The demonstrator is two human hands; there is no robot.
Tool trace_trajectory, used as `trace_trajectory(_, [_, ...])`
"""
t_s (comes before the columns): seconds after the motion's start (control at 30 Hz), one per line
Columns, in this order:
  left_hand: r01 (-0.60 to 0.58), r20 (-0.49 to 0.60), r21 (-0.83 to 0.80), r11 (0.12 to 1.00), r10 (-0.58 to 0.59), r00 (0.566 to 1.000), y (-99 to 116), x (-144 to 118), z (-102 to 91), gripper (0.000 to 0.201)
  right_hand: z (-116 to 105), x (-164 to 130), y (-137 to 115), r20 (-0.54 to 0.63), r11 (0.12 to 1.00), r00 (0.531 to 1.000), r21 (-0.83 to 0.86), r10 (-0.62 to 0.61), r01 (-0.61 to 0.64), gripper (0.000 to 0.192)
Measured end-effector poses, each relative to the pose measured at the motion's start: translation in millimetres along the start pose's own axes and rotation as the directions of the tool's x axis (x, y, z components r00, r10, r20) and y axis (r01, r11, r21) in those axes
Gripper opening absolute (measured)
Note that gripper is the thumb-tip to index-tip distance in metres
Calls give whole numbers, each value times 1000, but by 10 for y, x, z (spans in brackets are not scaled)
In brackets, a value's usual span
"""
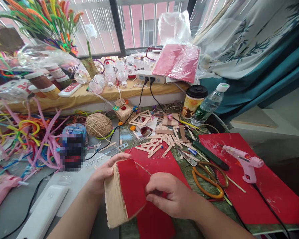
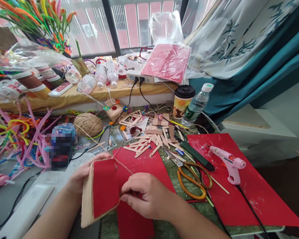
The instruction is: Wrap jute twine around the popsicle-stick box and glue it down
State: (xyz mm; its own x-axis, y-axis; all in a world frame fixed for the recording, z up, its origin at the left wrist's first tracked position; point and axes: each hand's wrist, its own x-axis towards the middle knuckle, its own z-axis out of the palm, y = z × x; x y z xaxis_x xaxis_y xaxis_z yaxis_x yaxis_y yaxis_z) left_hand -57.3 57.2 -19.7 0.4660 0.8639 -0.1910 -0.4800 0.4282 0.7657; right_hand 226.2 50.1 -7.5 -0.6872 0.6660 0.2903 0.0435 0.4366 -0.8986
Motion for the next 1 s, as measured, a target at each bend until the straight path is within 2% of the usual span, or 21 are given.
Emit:
trace_trajectory(0.1, [38, 172, 212, 977, -76, 982, 117, -95, -39, 81, 13, 20, 81, 220, 961, 975, -258, -40, 98, 22])
trace_trajectory(0.2, [12, 311, 471, 882, -179, 933, 209, -149, 84, 76, 80, 28, 196, 283, 847, 959, -518, 32, 125, 29])
trace_trajectory(0.23, [-46, 341, 578, 815, -190, 921, 228, -160, 156, 73, 99, 27, 221, 287, 826, 956, -551, 56, 117, 30])
trace_trajectory(0.3, [-210, 386, 801, 561, -215, 897, 251, -186, 323, 67, 114, 24, 238, 284, 844, 954, -531, 96, 74, 27])
trace_trajectory(0.37, [-315, 390, 884, 345, -173, 905, 256, -220, 482, 64, 97, 22, 212, 250, 903, 956, -429, 153, -33, 21])
trace_trajectory(0.43, [-372, 404, 905, 204, -144, 904, 248, -256, 604, 62, 61, 30, 162, 185, 939, 950, -282, 252, -195, 17])
trace_trajectory(0.53, [-444, 441, 896, -15, -89, 893, 214, -282, 705, 54, 21, 59, 87, 84, 921, 918, -76, 388, -382, 16])
trace_trajectory(0.6, [-500, 503, 846, -185, -34, 864, 180, -273, 736, 42, 14, 79, 58, -14, 917, 917, -15, 399, -399, 16])
trace_trajectory(0.67, [-534, 578, 770, -349, 27, 816, 146, -250, 759, 31, 14, 85, 51, -137, 933, 925, -17, 354, -360, 16])
trace_trajectory(0.77, [-507, 648, 668, -544, 90, 756, 120, -212, 801, 24, 7, 65, 65, -257, 955, 931, -77, 258, -286, 16])
trace_trajectory(0.87, [-476, 666, 616, -628, 93, 740, 115, -177, 844, 30, 0, 34, 76, -289, 950, 941, -199, 176, -239, 18])
trace_trajectory(1.0, [-468, 672, 614, -635, 111, 732, 79, -125, 868, 36, 12, 15, 53, -252, 930, 956, -290, 152, -225, 15])
